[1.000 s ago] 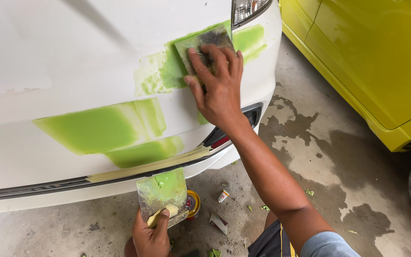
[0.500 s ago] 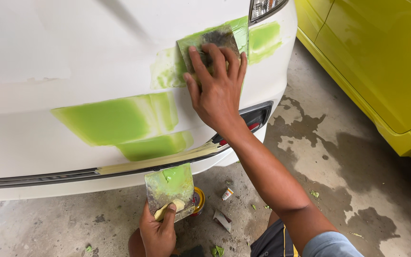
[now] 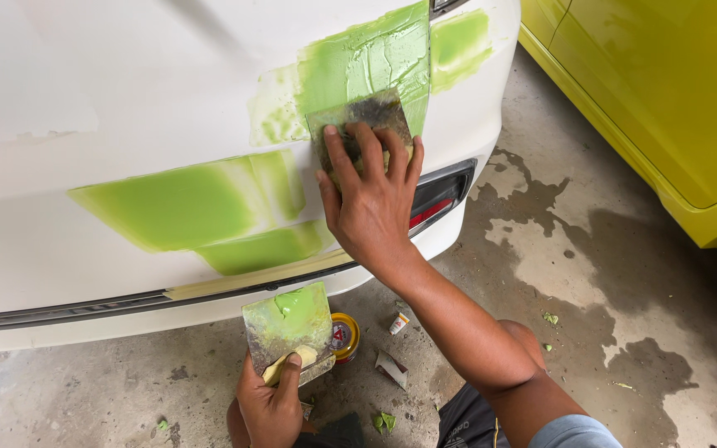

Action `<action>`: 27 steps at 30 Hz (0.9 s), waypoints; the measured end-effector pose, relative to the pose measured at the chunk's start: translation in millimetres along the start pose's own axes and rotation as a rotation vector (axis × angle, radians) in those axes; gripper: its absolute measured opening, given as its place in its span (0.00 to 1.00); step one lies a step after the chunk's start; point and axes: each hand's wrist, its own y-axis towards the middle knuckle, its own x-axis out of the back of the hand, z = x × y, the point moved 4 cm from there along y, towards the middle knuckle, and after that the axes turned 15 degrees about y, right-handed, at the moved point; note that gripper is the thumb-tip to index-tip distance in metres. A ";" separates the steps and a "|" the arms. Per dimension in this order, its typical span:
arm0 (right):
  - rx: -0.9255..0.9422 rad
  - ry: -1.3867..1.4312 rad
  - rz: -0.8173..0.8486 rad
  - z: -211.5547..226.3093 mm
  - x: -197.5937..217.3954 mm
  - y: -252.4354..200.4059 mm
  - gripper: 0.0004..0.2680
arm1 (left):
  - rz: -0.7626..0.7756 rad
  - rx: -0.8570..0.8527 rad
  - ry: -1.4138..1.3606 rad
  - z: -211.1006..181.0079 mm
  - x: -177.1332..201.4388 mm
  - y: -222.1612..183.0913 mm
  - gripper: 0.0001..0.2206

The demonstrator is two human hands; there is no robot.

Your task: The person applies green body filler to the rear bumper of a white car using a small putty knife. They then use a larger metal scraper to smooth and level the filler across the surface.

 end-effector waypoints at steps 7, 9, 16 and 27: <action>-0.019 0.090 -0.059 -11.8 -10.6 -27.0 0.15 | 0.044 0.124 0.219 -24.8 11.1 -9.4 0.30; -0.005 0.173 -0.086 -17.4 -9.7 -33.9 0.14 | 0.001 0.178 0.333 -30.7 14.5 -12.7 0.29; 0.050 0.233 -0.174 -53.0 -17.4 -33.1 0.13 | 0.018 0.177 0.338 -24.4 8.5 -15.3 0.29; 0.134 0.326 -0.174 -93.9 -3.5 -29.2 0.14 | -0.010 0.061 0.232 -17.2 -7.2 -11.5 0.31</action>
